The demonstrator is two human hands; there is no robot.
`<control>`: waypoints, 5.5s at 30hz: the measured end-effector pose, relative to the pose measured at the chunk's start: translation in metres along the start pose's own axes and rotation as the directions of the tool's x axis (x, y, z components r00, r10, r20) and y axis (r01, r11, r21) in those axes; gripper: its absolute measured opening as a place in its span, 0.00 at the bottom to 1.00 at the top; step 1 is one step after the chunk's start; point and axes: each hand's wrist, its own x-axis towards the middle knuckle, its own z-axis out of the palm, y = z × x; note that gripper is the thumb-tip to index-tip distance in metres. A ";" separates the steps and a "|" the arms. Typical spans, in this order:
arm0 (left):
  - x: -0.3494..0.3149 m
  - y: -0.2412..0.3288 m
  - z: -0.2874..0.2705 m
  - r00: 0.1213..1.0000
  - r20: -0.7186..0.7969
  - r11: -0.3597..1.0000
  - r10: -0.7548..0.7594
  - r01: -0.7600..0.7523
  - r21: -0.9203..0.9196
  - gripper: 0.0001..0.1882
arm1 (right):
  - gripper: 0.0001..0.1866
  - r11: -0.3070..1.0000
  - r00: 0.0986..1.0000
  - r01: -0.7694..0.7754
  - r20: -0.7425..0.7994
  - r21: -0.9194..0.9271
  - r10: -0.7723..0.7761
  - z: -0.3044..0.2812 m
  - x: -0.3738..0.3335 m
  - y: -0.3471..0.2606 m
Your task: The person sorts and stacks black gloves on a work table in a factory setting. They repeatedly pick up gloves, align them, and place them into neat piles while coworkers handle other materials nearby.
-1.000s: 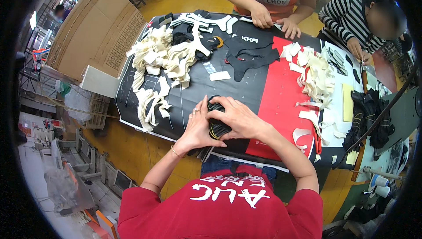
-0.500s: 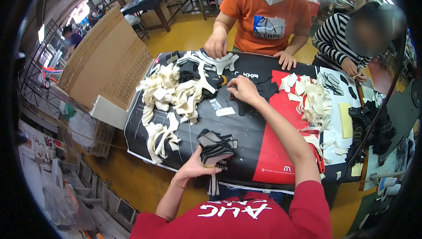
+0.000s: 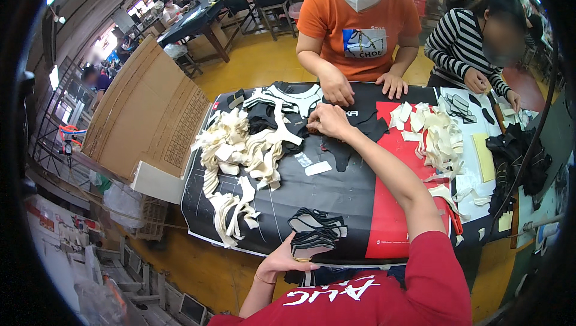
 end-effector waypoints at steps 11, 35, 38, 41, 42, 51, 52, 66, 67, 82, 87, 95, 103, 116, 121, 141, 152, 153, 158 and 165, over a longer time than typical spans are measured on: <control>0.004 0.002 0.008 0.999 0.042 1.000 -0.031 0.031 -0.002 0.57 | 0.14 0.960 0.997 -0.079 0.007 0.268 0.080 0.002 0.010 0.000; 0.012 -0.015 0.000 0.983 0.079 0.971 0.169 -0.152 -0.182 0.48 | 0.15 0.658 0.990 -0.136 0.086 0.741 0.108 0.000 -0.025 -0.015; 0.013 -0.013 0.000 0.976 0.089 0.971 0.201 -0.186 -0.150 0.42 | 0.14 0.691 0.985 -0.162 0.077 0.705 0.152 0.000 -0.027 -0.021; 0.011 -0.013 -0.002 0.976 0.076 0.968 0.204 -0.189 -0.166 0.41 | 0.13 0.633 0.965 -0.213 0.061 0.744 0.254 -0.004 -0.029 -0.031; 0.010 -0.013 -0.003 0.975 0.087 0.965 0.203 -0.185 -0.187 0.41 | 0.14 0.574 0.965 -0.212 0.077 0.791 0.250 -0.005 -0.033 -0.036; 0.014 -0.016 0.000 0.936 0.008 0.815 0.351 -0.302 -0.495 0.58 | 0.16 0.123 0.743 -0.640 0.569 0.759 0.353 -0.013 -0.179 -0.079; 0.016 -0.016 0.000 0.939 0.005 0.816 0.343 -0.295 -0.497 0.60 | 0.17 0.044 0.684 -0.686 0.623 0.726 0.380 -0.015 -0.195 -0.082; 0.028 -0.044 0.020 0.953 0.097 0.647 0.288 -0.119 -0.754 0.48 | 0.23 0.100 0.798 -0.572 0.524 0.814 0.297 -0.043 -0.232 -0.118; 0.028 -0.041 0.024 0.962 0.028 0.656 0.271 -0.163 -0.737 0.48 | 0.23 0.067 0.796 -0.563 0.518 0.824 0.314 -0.041 -0.235 -0.118; 0.038 -0.034 0.030 0.974 0.123 0.829 0.188 -0.090 -0.552 0.50 | 0.22 0.416 0.842 -0.384 0.128 0.825 0.524 -0.053 -0.250 -0.155; 0.038 -0.044 0.035 0.982 0.072 0.760 0.177 -0.090 -0.644 0.49 | 0.23 0.690 0.884 -0.435 0.127 0.579 0.450 -0.067 -0.241 -0.151; 0.048 -0.037 0.048 0.987 0.050 0.762 0.152 -0.085 -0.642 0.43 | 0.29 0.706 0.854 -0.506 0.170 0.496 0.492 -0.080 -0.230 -0.154; 0.046 -0.037 0.040 0.986 0.010 0.791 0.164 -0.126 -0.599 0.42 | 0.29 0.872 0.876 -0.478 -0.007 0.100 0.481 -0.104 -0.249 -0.155; 0.056 -0.037 0.044 0.950 0.054 0.704 0.308 -0.189 -0.685 0.50 | 0.16 -0.266 0.900 -0.189 0.275 0.945 0.339 -0.092 -0.266 -0.101; 0.052 -0.023 0.038 0.956 0.064 0.882 0.287 -0.237 -0.408 0.50 | 0.13 -0.389 0.944 0.071 0.064 0.918 0.323 -0.045 -0.267 -0.083; 0.061 -0.020 0.034 0.924 0.275 0.915 0.265 -0.151 -0.374 0.46 | 0.67 0.031 0.937 -0.117 0.100 0.993 0.336 -0.039 -0.269 -0.123; 0.070 0.015 0.062 0.986 0.154 0.765 0.064 -0.148 0.627 0.45 | 0.51 0.994 0.990 0.062 0.118 0.089 -0.072 -0.142 -0.249 -0.143; 0.072 0.014 0.067 0.980 0.151 0.658 0.128 -0.197 0.726 0.44 | 0.47 0.993 0.982 0.111 0.149 0.037 -0.116 -0.142 -0.242 -0.145; 0.066 0.020 0.096 0.944 0.244 0.217 0.221 -0.292 0.931 0.44 | 0.17 0.978 0.917 0.205 0.346 0.020 -0.200 -0.111 -0.180 -0.121; 0.031 0.060 0.054 0.812 0.136 0.579 0.568 -0.511 0.635 0.38 | 0.11 0.977 0.973 0.140 0.160 0.163 -0.166 -0.102 -0.167 -0.049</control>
